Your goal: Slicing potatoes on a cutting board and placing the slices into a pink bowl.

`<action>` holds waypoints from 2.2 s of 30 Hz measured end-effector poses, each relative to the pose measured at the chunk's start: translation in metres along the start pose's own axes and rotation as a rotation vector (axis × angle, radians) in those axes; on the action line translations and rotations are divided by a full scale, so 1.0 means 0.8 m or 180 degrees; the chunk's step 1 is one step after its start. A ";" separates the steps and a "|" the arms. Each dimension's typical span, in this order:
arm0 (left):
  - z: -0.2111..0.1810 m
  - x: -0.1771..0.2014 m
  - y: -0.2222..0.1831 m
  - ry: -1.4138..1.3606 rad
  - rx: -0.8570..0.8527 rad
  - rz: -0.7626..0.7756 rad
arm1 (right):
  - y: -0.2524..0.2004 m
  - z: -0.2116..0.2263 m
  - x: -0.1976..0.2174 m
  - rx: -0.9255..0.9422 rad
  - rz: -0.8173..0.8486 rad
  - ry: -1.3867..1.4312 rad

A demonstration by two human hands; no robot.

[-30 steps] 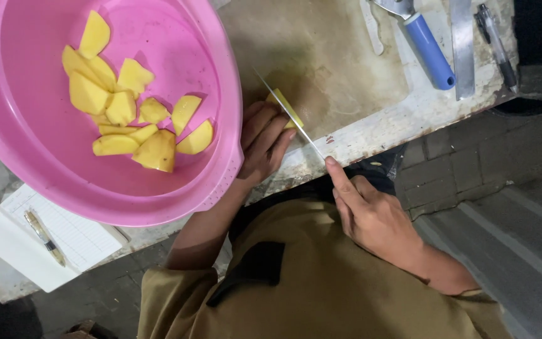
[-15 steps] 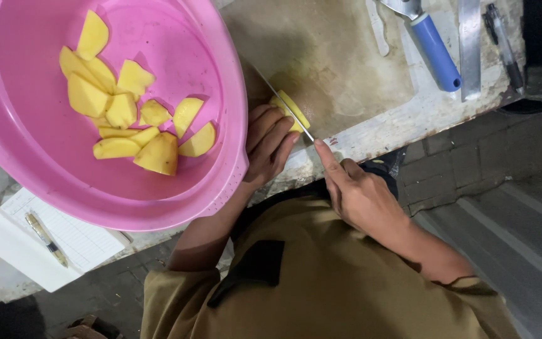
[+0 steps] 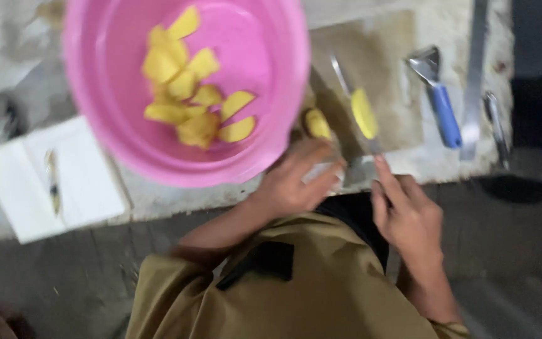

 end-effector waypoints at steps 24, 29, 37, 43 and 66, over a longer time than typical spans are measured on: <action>0.079 0.133 0.031 0.2332 0.0395 0.0995 | 0.071 0.094 0.034 0.1277 -0.0053 -0.0027; 0.124 0.156 0.035 0.2271 0.1200 0.0980 | 0.068 0.094 0.053 0.1299 -0.0162 -0.0034; 0.113 0.201 0.055 0.2782 0.1312 0.0739 | 0.022 0.011 0.058 0.0499 0.0129 0.1031; 0.017 0.096 0.012 0.1863 0.0192 0.1837 | -0.044 -0.048 0.002 -0.1107 0.0401 0.1583; 0.058 0.007 0.011 0.0325 0.0096 0.0557 | -0.032 0.042 -0.012 -0.0582 0.0765 0.1616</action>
Point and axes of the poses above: each hand's wrist, its own y-axis towards the middle knuckle, its own x-axis out of the back of the hand, z = x × y, the point moved 8 cm from there along y, towards the middle knuckle, and after that the axes turned 5 degrees about -x, right-handed, at the moved point
